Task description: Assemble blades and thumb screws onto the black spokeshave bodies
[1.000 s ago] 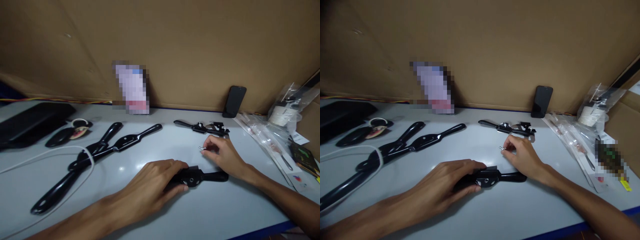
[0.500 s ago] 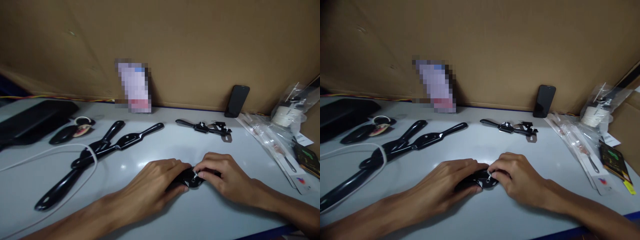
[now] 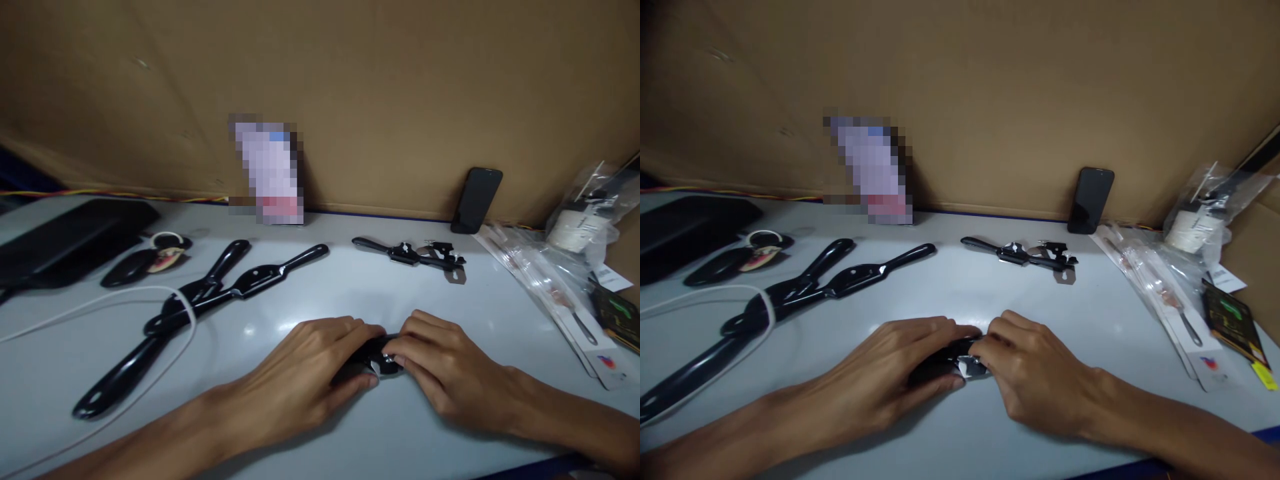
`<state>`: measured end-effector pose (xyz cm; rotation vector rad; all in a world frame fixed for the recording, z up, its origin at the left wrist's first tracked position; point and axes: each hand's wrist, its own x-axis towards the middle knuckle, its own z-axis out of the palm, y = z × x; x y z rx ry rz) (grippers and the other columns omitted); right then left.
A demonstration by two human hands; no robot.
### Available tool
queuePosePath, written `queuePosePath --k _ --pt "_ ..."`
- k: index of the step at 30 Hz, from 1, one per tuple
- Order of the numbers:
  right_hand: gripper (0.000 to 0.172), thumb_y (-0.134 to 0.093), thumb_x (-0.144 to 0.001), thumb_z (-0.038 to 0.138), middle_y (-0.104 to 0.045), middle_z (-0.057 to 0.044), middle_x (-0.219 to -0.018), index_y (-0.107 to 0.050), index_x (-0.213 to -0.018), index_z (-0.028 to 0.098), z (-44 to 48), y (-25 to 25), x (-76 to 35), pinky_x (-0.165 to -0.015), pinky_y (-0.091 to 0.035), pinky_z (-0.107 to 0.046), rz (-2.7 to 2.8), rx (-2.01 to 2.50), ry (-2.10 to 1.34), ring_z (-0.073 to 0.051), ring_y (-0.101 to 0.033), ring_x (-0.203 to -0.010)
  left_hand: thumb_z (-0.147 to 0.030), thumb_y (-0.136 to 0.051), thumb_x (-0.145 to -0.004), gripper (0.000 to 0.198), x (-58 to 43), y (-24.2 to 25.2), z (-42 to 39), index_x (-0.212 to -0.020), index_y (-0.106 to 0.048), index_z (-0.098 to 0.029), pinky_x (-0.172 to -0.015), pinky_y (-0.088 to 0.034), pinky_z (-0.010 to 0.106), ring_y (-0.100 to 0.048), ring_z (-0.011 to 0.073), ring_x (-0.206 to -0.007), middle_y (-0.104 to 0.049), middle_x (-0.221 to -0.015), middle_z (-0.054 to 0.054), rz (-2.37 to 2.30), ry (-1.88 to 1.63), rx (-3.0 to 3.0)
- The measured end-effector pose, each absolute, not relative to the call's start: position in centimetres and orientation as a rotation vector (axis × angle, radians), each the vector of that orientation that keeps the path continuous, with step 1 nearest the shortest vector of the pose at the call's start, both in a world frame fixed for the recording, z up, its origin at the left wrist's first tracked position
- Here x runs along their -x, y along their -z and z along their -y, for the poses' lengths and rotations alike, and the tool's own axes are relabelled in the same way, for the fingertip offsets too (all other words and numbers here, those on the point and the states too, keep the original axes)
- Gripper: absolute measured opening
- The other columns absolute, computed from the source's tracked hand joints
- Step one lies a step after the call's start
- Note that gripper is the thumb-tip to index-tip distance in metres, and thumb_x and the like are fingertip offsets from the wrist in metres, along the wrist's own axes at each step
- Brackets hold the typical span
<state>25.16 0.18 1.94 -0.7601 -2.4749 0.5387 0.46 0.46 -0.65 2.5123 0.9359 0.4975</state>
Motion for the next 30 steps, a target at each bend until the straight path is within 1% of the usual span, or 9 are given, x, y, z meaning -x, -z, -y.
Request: queuePosePath --k 2,5,11,14,20,23,25,28,30 --pt "0.026 -0.048 -0.101 0.002 -0.068 -0.01 -0.089 -0.072 -0.101 0.011 -0.19 -2.16 -25.21 -0.071 -0.051 -0.032 2.531 0.717 -0.509 -0.021 -0.057 -0.081 -0.032 -0.07 -0.1 0.03 -0.45 0.71 -0.41 -0.125 -0.059 -0.022 -0.072 -0.053 0.039 -0.072 0.0288 -0.086 -0.074 -0.103 0.005 -0.951 -0.488 -2.541" --pt "0.025 -0.049 -0.099 0.0 -0.068 -0.01 -0.092 -0.071 -0.101 0.012 -0.14 -2.43 -25.17 -0.074 -0.053 -0.032 2.585 0.669 -0.551 -0.022 -0.058 -0.085 -0.033 -0.073 -0.099 0.033 -0.49 0.72 -0.32 -0.126 -0.058 -0.021 -0.069 -0.053 0.039 -0.072 0.0289 -0.083 -0.073 -0.1 0.005 -0.957 -0.494 -2.574" --pt "0.024 -0.051 -0.097 -0.001 -0.068 -0.008 -0.092 -0.068 -0.099 0.017 0.18 -2.09 -24.8 -0.075 -0.052 -0.032 2.535 0.79 -0.561 -0.021 -0.058 -0.084 -0.032 -0.068 -0.099 0.024 -0.71 0.56 -0.38 -0.12 -0.062 -0.022 -0.069 -0.054 0.037 -0.072 0.0274 -0.081 -0.074 -0.101 0.006 -0.96 -0.49 -2.575" --pt "0.027 -0.05 -0.094 -0.002 -0.067 -0.009 -0.092 -0.069 -0.1 0.017 0.06 -2.23 -24.93 -0.075 -0.052 -0.033 2.615 0.799 -0.502 -0.022 -0.058 -0.087 -0.032 -0.067 -0.099 0.025 -0.74 0.57 -0.47 -0.122 -0.063 -0.021 -0.069 -0.055 0.038 -0.073 0.0278 -0.082 -0.074 -0.102 0.006 -0.961 -0.491 -2.573" --pt "0.026 -0.052 -0.094 -0.003 -0.068 -0.009 -0.092 -0.071 -0.102 0.013 -0.1 -2.67 -25.01 -0.077 -0.053 -0.033 2.646 0.755 -0.516 -0.022 -0.059 -0.087 -0.029 -0.067 -0.1 0.028 -0.75 0.54 -0.41 -0.125 -0.06 -0.021 -0.069 -0.056 0.039 -0.073 0.0284 -0.082 -0.074 -0.103 0.006 -0.949 -0.478 -2.598" --pt "0.03 -0.051 -0.089 -0.006 -0.069 -0.012 -0.093 -0.072 -0.103 0.011 -0.09 -2.87 -24.96 -0.076 -0.054 -0.035 2.714 0.776 -0.434 -0.025 -0.059 -0.089 -0.032 -0.067 -0.101 0.03 -0.74 0.54 -0.34 -0.128 -0.059 -0.021 -0.07 -0.056 0.04 -0.073 0.0292 -0.084 -0.074 -0.104 0.007 -0.945 -0.478 -2.605" --pt "0.029 -0.052 -0.09 -0.005 -0.07 -0.012 -0.094 -0.073 -0.104 0.01 -0.1 -2.97 -24.91 -0.078 -0.054 -0.036 2.735 0.786 -0.443 -0.025 -0.059 -0.089 -0.035 -0.066 -0.102 0.031 -0.73 0.55 -0.34 -0.128 -0.059 -0.02 -0.071 -0.056 0.041 -0.073 0.0297 -0.084 -0.074 -0.105 0.008 -0.954 -0.474 -2.61" --pt "0.024 -0.054 -0.093 0.0 -0.069 -0.012 -0.092 -0.073 -0.104 0.009 -0.09 -2.93 -24.8 -0.077 -0.054 -0.035 2.732 0.748 -0.456 -0.024 -0.059 -0.087 -0.034 -0.065 -0.102 0.025 -0.71 0.54 -0.39 -0.123 -0.061 -0.021 -0.07 -0.055 0.04 -0.073 0.0291 -0.083 -0.074 -0.103 0.007 -0.948 -0.463 -2.599" --pt "0.026 -0.052 -0.091 0.0 -0.069 -0.012 -0.091 -0.073 -0.103 0.009 -0.05 -2.77 -24.77 -0.075 -0.054 -0.036 2.736 0.751 -0.371 -0.024 -0.058 -0.086 -0.03 -0.062 -0.102 0.021 -0.69 0.5 -0.4 -0.122 -0.062 -0.021 -0.069 -0.054 0.04 -0.072 0.0284 -0.081 -0.073 -0.101 0.007 -0.933 -0.46 -2.591"
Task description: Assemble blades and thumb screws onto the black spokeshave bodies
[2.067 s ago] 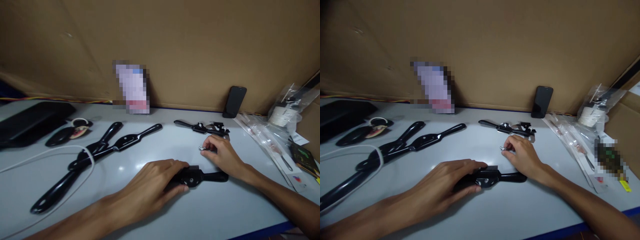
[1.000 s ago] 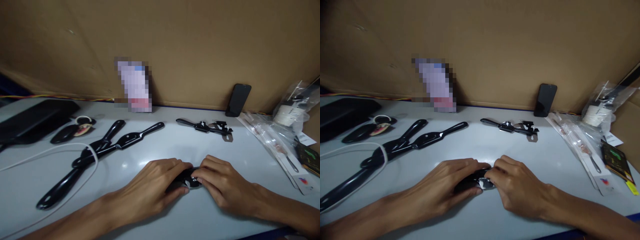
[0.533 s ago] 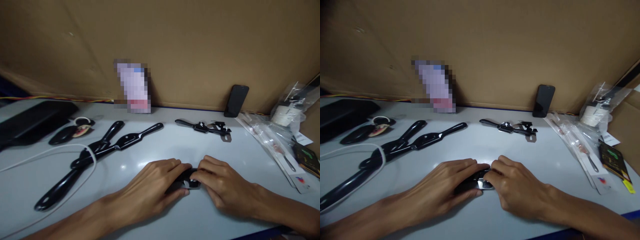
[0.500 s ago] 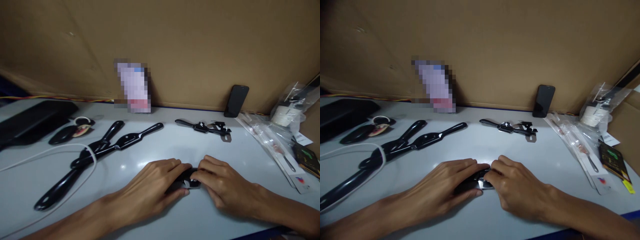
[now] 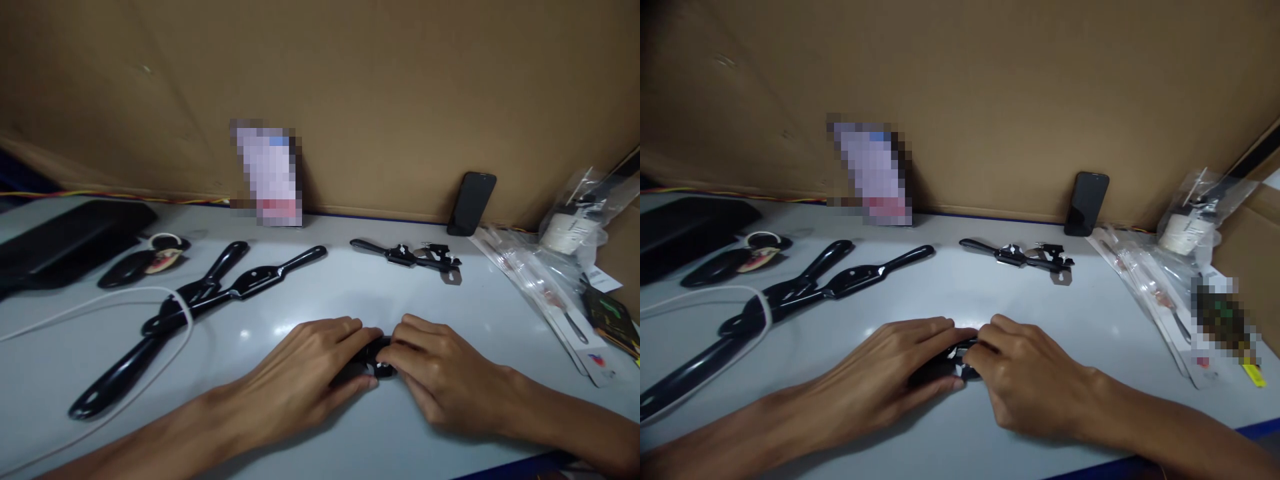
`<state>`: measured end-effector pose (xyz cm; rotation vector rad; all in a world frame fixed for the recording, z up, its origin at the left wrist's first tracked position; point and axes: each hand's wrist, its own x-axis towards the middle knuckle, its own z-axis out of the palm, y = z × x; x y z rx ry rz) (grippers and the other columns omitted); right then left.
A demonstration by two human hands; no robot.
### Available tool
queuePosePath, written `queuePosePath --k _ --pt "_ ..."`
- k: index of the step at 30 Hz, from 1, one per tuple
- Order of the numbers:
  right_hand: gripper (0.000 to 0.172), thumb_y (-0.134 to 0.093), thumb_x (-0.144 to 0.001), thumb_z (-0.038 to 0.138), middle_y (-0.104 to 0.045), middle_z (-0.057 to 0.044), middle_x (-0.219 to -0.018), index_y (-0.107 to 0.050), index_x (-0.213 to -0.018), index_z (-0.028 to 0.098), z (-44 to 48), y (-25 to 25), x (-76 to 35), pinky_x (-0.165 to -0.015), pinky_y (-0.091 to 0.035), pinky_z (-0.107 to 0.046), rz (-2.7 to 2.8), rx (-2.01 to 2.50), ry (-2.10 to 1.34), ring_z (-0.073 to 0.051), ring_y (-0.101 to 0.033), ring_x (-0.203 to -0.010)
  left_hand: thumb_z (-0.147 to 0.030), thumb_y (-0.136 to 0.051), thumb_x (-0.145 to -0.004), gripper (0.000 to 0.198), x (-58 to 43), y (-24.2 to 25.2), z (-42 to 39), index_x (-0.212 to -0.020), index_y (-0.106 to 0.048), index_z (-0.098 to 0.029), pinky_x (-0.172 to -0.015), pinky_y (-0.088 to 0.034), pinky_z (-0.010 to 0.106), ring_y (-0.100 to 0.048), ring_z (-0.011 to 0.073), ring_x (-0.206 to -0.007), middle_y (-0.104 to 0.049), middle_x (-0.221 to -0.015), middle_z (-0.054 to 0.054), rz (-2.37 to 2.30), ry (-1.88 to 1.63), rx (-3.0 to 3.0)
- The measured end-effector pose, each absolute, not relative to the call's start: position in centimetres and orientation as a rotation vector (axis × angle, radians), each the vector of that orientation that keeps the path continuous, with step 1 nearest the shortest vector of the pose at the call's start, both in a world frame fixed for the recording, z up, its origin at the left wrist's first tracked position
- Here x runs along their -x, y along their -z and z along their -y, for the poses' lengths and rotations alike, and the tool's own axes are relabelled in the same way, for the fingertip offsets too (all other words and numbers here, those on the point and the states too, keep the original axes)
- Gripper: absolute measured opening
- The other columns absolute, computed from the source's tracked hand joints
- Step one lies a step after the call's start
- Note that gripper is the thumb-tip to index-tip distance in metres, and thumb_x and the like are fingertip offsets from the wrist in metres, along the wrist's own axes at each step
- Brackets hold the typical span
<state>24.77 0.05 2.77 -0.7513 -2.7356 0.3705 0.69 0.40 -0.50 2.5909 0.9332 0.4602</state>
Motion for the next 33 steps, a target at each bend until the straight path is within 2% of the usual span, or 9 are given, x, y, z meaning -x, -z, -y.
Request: queuePosePath --k 3,6,10,13,16,20,27,30,33 --pt "0.031 -0.05 -0.087 -0.002 -0.068 -0.012 -0.091 -0.073 -0.102 0.01 0.0 -2.5 -24.9 -0.073 -0.054 -0.036 2.741 0.764 -0.23 -0.025 -0.057 -0.086 -0.028 -0.059 -0.103 0.026 -0.7 0.4 -0.3 -0.127 -0.06 -0.021 -0.068 -0.053 0.04 -0.07 0.028 -0.079 -0.072 -0.099 0.006 -0.93 -0.463 -2.585" --pt "0.028 -0.052 -0.087 -0.001 -0.067 -0.011 -0.091 -0.073 -0.101 0.01 0.1 -2.4 -25.0 -0.074 -0.054 -0.035 2.731 0.703 -0.19 -0.025 -0.057 -0.086 -0.028 -0.061 -0.101 0.026 -0.8 0.3 -0.3 -0.126 -0.061 -0.021 -0.07 -0.053 0.04 -0.071 0.0281 -0.081 -0.071 -0.099 0.005 -0.947 -0.442 -2.575" --pt "0.019 -0.054 -0.096 0.005 -0.067 -0.01 -0.09 -0.072 -0.099 0.01 0.0 -2.4 -25.1 -0.074 -0.054 -0.035 2.722 0.619 -0.164 -0.024 -0.057 -0.085 -0.028 -0.062 -0.101 0.021 -0.9 0.3 -0.4 -0.121 -0.061 -0.021 -0.069 -0.052 0.039 -0.07 0.0281 -0.08 -0.071 -0.098 0.005 -0.958 -0.453 -2.578" --pt "0.023 -0.052 -0.103 0.008 -0.066 -0.01 -0.09 -0.071 -0.091 0.012 -0.1 -2.2 -25.0 -0.074 -0.053 -0.034 2.665 0.6 -0.128 -0.023 -0.056 -0.085 -0.028 -0.064 -0.101 0.019 -0.9 0.3 -0.5 -0.119 -0.06 -0.021 -0.069 -0.052 0.039 -0.07 0.0281 -0.079 -0.071 -0.097 0.004 -0.951 -0.452 -2.571" --pt "0.028 -0.05 -0.103 0.007 -0.065 -0.01 -0.09 -0.071 -0.086 0.013 0.0 -1.8 -24.7 -0.071 -0.051 -0.031 2.542 0.633 -0.24 -0.02 -0.056 -0.083 -0.029 -0.067 -0.101 0.02 -0.9 0.4 -0.5 -0.118 -0.06 -0.021 -0.069 -0.052 0.04 -0.07 0.0284 -0.08 -0.071 -0.099 0.004 -0.957 -0.453 -2.575" --pt "0.025 -0.053 -0.104 0.009 -0.065 -0.007 -0.089 -0.072 -0.089 0.015 0.2 -1.3 -24.3 -0.07 -0.051 -0.029 2.451 0.691 -0.436 -0.018 -0.058 -0.084 -0.026 -0.069 -0.099 0.02 -0.9 0.5 -0.4 -0.116 -0.059 -0.021 -0.068 -0.051 0.038 -0.07 0.0271 -0.079 -0.07 -0.096 0.003 -0.962 -0.459 -2.565" --pt "0.031 -0.045 -0.097 0.001 -0.062 -0.01 -0.085 -0.072 -0.089 0.012 0.4 -1.2 -24.1 -0.067 -0.046 -0.035 2.528 0.625 0.001 -0.022 -0.049 -0.078 -0.026 -0.063 -0.102 0.019 -0.9 0.3 -0.5 -0.119 -0.057 -0.02 -0.068 -0.051 0.038 -0.069 0.0267 -0.078 -0.07 -0.096 0.003 -0.939 -0.442 -2.582" --pt "0.031 -0.044 -0.096 0.0 -0.062 -0.01 -0.082 -0.072 -0.089 0.012 0.5 -1.1 -24.1 -0.068 -0.047 -0.035 2.542 0.654 0.009 -0.022 -0.049 -0.076 -0.028 -0.065 -0.103 0.026 -0.8 0.5 -0.5 -0.126 -0.055 -0.019 -0.069 -0.052 0.037 -0.07 0.0262 -0.078 -0.071 -0.096 0.004 -0.938 -0.48 -2.623" --pt "0.031 -0.044 -0.1 0.003 -0.062 -0.009 -0.081 -0.072 -0.089 0.012 0.4 -1.1 -24.2 -0.066 -0.048 -0.034 2.511 0.699 -0.063 -0.022 -0.052 -0.076 -0.032 -0.067 -0.105 0.037 -0.8 0.8 -0.6 -0.135 -0.05 -0.02 -0.072 -0.056 0.038 -0.073 0.027 -0.083 -0.073 -0.103 0.005 -0.922 -0.519 -2.651"
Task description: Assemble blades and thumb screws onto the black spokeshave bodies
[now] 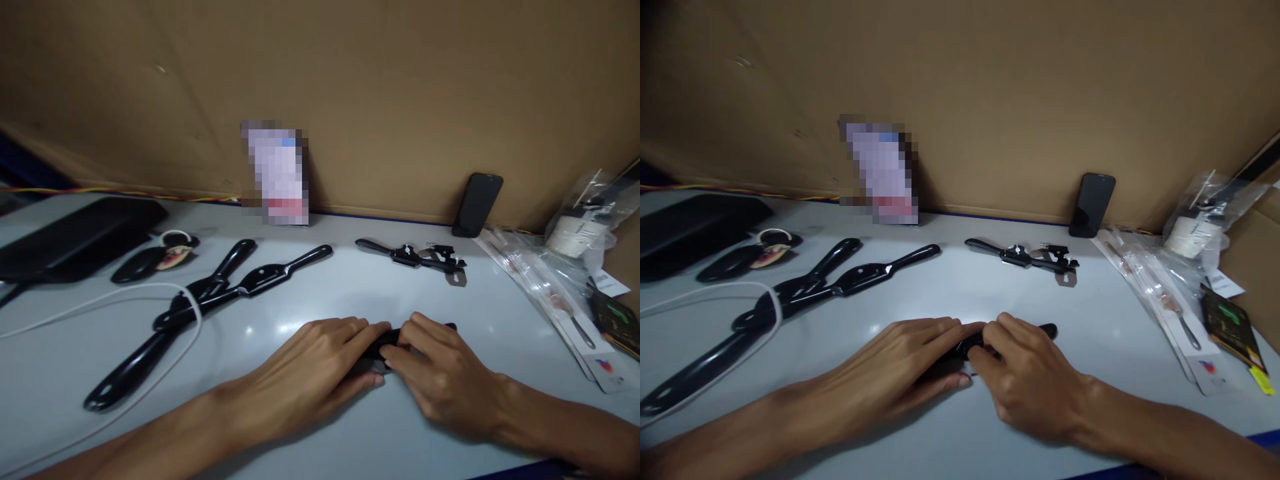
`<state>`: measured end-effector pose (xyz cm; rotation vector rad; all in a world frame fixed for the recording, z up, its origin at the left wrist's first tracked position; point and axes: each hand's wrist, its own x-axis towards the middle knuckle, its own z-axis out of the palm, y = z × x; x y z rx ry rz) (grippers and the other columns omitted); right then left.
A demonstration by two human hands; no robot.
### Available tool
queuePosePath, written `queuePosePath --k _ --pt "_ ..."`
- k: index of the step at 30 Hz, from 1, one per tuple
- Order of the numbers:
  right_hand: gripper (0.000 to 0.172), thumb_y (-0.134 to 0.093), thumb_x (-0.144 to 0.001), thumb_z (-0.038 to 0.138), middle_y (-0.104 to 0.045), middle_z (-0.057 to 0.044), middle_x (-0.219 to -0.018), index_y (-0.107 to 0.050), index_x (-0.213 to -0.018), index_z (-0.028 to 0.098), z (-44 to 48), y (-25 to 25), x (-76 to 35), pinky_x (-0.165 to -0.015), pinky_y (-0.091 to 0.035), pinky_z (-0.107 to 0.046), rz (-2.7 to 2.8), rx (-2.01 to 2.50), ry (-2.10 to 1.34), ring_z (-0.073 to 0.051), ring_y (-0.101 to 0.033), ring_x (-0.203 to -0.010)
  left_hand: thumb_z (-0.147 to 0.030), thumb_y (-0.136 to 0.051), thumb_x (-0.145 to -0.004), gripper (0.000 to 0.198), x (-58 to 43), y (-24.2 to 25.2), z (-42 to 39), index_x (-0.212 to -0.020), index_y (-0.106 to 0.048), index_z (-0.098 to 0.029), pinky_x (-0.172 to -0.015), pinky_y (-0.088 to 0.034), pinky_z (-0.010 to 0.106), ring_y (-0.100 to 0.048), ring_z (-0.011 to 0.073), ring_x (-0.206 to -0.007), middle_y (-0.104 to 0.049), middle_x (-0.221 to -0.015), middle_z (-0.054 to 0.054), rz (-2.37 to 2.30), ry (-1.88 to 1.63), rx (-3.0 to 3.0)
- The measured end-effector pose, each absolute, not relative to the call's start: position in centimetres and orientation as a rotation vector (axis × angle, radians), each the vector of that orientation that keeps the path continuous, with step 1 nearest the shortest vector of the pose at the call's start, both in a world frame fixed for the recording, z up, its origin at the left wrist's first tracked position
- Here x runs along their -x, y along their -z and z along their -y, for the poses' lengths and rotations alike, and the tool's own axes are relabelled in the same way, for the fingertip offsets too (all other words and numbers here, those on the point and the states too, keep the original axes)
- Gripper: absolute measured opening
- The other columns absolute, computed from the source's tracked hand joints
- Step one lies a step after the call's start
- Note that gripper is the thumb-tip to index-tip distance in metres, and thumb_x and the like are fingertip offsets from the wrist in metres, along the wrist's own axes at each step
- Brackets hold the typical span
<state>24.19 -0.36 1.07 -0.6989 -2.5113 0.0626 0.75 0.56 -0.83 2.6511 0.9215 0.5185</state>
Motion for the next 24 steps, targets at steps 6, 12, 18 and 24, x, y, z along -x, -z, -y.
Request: queuePosePath --k 6,12,18,24 --pt "0.022 -0.054 -0.106 0.012 -0.068 -0.007 -0.086 -0.073 -0.095 0.012 0.1 -1.11 -23.98 -0.072 -0.051 -0.032 2.38 0.826 -0.414 -0.02 -0.061 -0.08 -0.035 -0.078 -0.098 0.051 -1.14 0.78 -0.42 -0.136 -0.048 -0.021 -0.069 -0.056 0.038 -0.075 0.0288 -0.081 -0.075 -0.101 0.004 -0.989 -0.484 -2.664" --pt "0.023 -0.056 -0.101 0.005 -0.065 -0.007 -0.084 -0.074 -0.089 0.011 0.09 -1.45 -23.66 -0.07 -0.051 -0.032 2.513 0.807 -0.355 -0.021 -0.058 -0.081 -0.035 -0.069 -0.101 0.035 -1.7 0.41 -0.1 -0.13 -0.056 -0.019 -0.06 -0.05 0.037 -0.074 0.0289 -0.07 -0.076 -0.088 0.002 -1.107 -0.377 -2.732" --pt "0.03 -0.046 -0.102 0.002 -0.064 -0.009 -0.088 -0.074 -0.095 0.011 -0.52 -1.58 -24.03 -0.074 -0.053 -0.032 2.6 0.663 -0.171 -0.021 -0.054 -0.083 -0.035 -0.063 -0.103 0.036 -1.6 0.78 -0.02 -0.132 -0.06 -0.015 -0.058 -0.051 0.038 -0.074 0.0287 -0.066 -0.079 -0.086 0.004 -1.157 -0.304 -2.811" --pt "0.025 -0.049 -0.1 0.003 -0.065 -0.01 -0.086 -0.072 -0.095 0.013 -0.35 -1.59 -24.1 -0.072 -0.053 -0.033 2.646 0.716 -0.205 -0.023 -0.057 -0.083 -0.036 -0.056 -0.106 0.051 -1.42 0.9 -0.12 -0.151 -0.047 -0.013 -0.061 -0.053 0.04 -0.078 0.0311 -0.072 -0.081 -0.092 0.007 -1.144 -0.286 -2.803"
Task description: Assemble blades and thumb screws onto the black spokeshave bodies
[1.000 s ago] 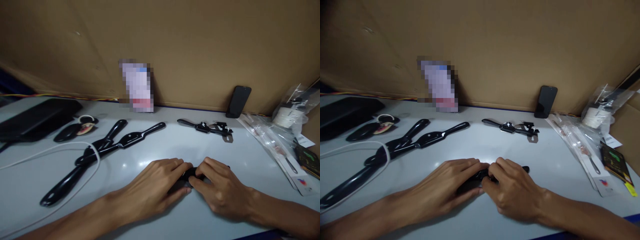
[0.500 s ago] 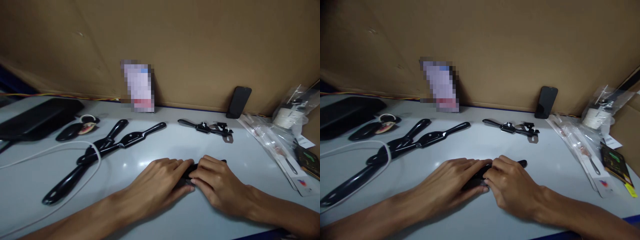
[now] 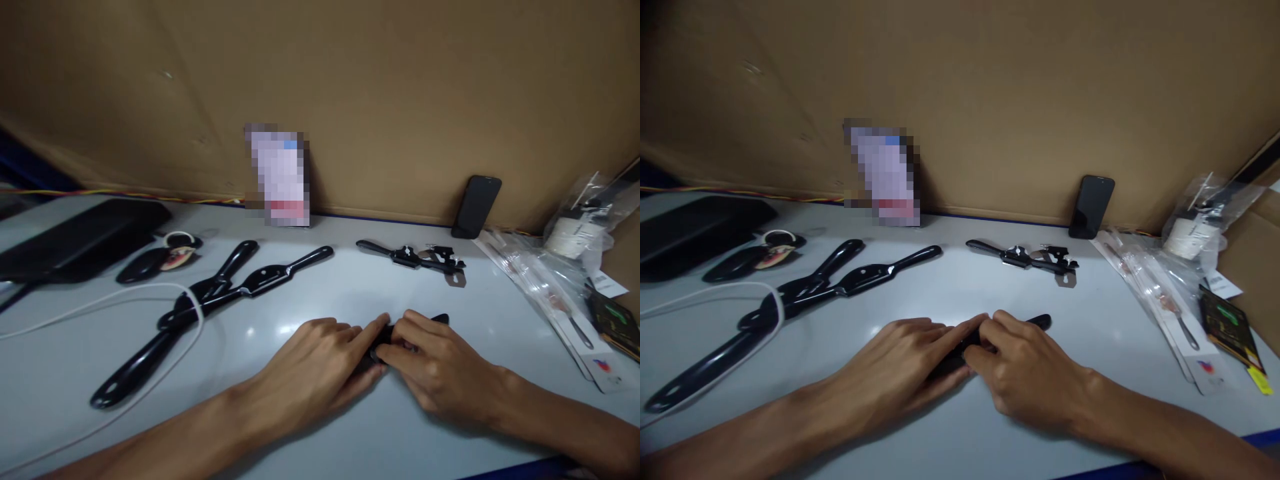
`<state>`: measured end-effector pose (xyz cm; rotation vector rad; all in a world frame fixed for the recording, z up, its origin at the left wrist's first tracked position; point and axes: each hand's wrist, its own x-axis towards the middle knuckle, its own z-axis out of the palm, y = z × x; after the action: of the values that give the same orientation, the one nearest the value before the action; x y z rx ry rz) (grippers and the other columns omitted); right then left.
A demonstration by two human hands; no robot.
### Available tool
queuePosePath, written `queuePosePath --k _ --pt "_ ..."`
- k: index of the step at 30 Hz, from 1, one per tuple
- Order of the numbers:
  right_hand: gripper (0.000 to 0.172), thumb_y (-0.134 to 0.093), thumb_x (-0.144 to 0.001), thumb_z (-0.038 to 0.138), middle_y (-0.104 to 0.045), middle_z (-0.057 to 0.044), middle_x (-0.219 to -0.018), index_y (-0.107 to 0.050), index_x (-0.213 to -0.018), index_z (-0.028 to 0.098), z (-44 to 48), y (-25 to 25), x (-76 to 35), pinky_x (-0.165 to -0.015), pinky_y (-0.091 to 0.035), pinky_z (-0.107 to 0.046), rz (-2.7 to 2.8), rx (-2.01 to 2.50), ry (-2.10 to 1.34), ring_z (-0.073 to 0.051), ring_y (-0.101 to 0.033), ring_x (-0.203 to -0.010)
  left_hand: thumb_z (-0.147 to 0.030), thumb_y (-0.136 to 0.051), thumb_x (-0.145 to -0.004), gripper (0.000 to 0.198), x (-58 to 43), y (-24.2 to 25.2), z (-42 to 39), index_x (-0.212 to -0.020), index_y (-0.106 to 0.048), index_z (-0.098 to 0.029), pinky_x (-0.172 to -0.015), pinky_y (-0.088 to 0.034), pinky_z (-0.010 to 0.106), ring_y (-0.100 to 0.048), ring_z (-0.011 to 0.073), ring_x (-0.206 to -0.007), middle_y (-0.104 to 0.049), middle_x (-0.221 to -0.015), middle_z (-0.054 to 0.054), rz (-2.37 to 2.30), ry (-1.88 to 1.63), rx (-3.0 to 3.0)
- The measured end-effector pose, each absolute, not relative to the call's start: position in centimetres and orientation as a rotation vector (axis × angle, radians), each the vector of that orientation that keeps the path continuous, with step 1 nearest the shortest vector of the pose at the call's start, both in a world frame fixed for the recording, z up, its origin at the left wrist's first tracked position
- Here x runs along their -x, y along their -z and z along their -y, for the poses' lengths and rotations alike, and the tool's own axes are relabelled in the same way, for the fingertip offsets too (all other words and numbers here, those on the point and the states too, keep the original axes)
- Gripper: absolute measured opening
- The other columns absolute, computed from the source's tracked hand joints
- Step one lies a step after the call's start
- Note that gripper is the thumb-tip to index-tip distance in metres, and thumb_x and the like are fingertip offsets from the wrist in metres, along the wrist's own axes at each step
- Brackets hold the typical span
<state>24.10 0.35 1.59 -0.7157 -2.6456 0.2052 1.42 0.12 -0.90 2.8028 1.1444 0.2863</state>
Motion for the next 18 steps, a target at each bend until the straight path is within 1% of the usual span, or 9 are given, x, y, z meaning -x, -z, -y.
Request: queuePosePath --k 2,4,5,7,9,12,15,17,18 --pt "0.021 -0.051 -0.099 0.004 -0.069 -0.01 -0.09 -0.069 -0.097 0.015 -0.1 -1.4 -23.8 -0.075 -0.054 -0.035 2.573 0.786 -0.332 -0.023 -0.061 -0.085 -0.039 -0.056 -0.108 0.049 -1.5 0.7 -0.2 -0.149 -0.047 -0.015 -0.06 -0.051 0.038 -0.078 0.0308 -0.071 -0.081 -0.091 0.006 -1.128 -0.31 -2.794" --pt "0.017 -0.054 -0.098 0.006 -0.071 -0.007 -0.09 -0.066 -0.096 0.017 0.2 -1.2 -23.4 -0.076 -0.054 -0.033 2.432 0.874 -0.506 -0.02 -0.063 -0.082 -0.04 -0.056 -0.108 0.041 -1.6 0.4 -0.2 -0.142 -0.052 -0.018 -0.057 -0.047 0.036 -0.076 0.0291 -0.067 -0.08 -0.085 0.003 -1.137 -0.326 -2.784" --pt "0.015 -0.056 -0.096 0.006 -0.07 -0.004 -0.086 -0.064 -0.094 0.019 0.2 -1.1 -23.3 -0.072 -0.053 -0.031 2.349 0.929 -0.597 -0.018 -0.063 -0.077 -0.04 -0.057 -0.108 0.034 -1.7 0.2 -0.2 -0.135 -0.056 -0.02 -0.056 -0.045 0.035 -0.075 0.0282 -0.064 -0.079 -0.081 0.002 -1.149 -0.319 -2.779" --pt "0.015 -0.06 -0.091 0.007 -0.064 0.002 -0.073 -0.058 -0.087 0.021 0.1 -1.1 -23.0 -0.061 -0.047 -0.026 2.197 1.053 -0.786 -0.014 -0.058 -0.063 -0.039 -0.059 -0.106 0.021 -1.9 -0.1 -0.2 -0.119 -0.061 -0.022 -0.053 -0.04 0.034 -0.073 0.0274 -0.059 -0.076 -0.073 0.0 -1.192 -0.276 -2.776" --pt "0.02 -0.062 -0.087 0.005 -0.057 0.007 -0.062 -0.053 -0.08 0.022 0.0 -1.3 -22.8 -0.054 -0.04 -0.022 2.081 1.152 -0.968 -0.011 -0.052 -0.054 -0.04 -0.063 -0.104 0.018 -2.2 -0.3 -0.1 -0.109 -0.063 -0.023 -0.052 -0.038 0.034 -0.072 0.0287 -0.058 -0.074 -0.07 0.0 -1.233 -0.217 -2.783" --pt "0.022 -0.061 -0.084 0.003 -0.054 0.01 -0.055 -0.051 -0.079 0.023 -0.3 -1.6 -22.5 -0.052 -0.038 -0.021 1.955 1.211 -1.163 -0.009 -0.048 -0.049 -0.042 -0.065 -0.103 0.022 -2.4 -0.3 0.0 -0.111 -0.064 -0.022 -0.052 -0.039 0.035 -0.074 0.0316 -0.06 -0.076 -0.072 0.001 -1.278 -0.143 -2.796" --pt "0.02 -0.06 -0.085 0.006 -0.053 0.011 -0.052 -0.052 -0.079 0.023 -0.4 -1.6 -22.3 -0.052 -0.039 -0.022 1.901 1.211 -1.249 -0.009 -0.047 -0.045 -0.043 -0.064 -0.103 0.024 -2.5 -0.2 0.1 -0.112 -0.066 -0.021 -0.052 -0.042 0.036 -0.076 0.0328 -0.063 -0.076 -0.073 0.002 -1.306 -0.105 -2.81" --pt "0.014 -0.062 -0.088 0.01 -0.053 0.012 -0.051 -0.056 -0.085 0.022 -0.5 -1.5 -22.5 -0.052 -0.039 -0.023 1.928 1.203 -1.255 -0.009 -0.046 -0.043 -0.045 -0.064 -0.104 0.026 -2.4 0.0 0.2 -0.114 -0.067 -0.02 -0.052 -0.043 0.036 -0.076 0.0326 -0.062 -0.076 -0.072 0.003 -1.316 -0.104 -2.823" --pt "0.01 -0.062 -0.09 0.012 -0.053 0.012 -0.05 -0.06 -0.091 0.022 -0.6 -1.5 -22.7 -0.051 -0.039 -0.023 1.951 1.193 -1.231 -0.009 -0.045 -0.043 -0.046 -0.064 -0.104 0.03 -2.3 0.0 0.2 -0.118 -0.067 -0.02 -0.052 -0.044 0.036 -0.076 0.0323 -0.062 -0.077 -0.073 0.003 -1.316 -0.115 -2.831"
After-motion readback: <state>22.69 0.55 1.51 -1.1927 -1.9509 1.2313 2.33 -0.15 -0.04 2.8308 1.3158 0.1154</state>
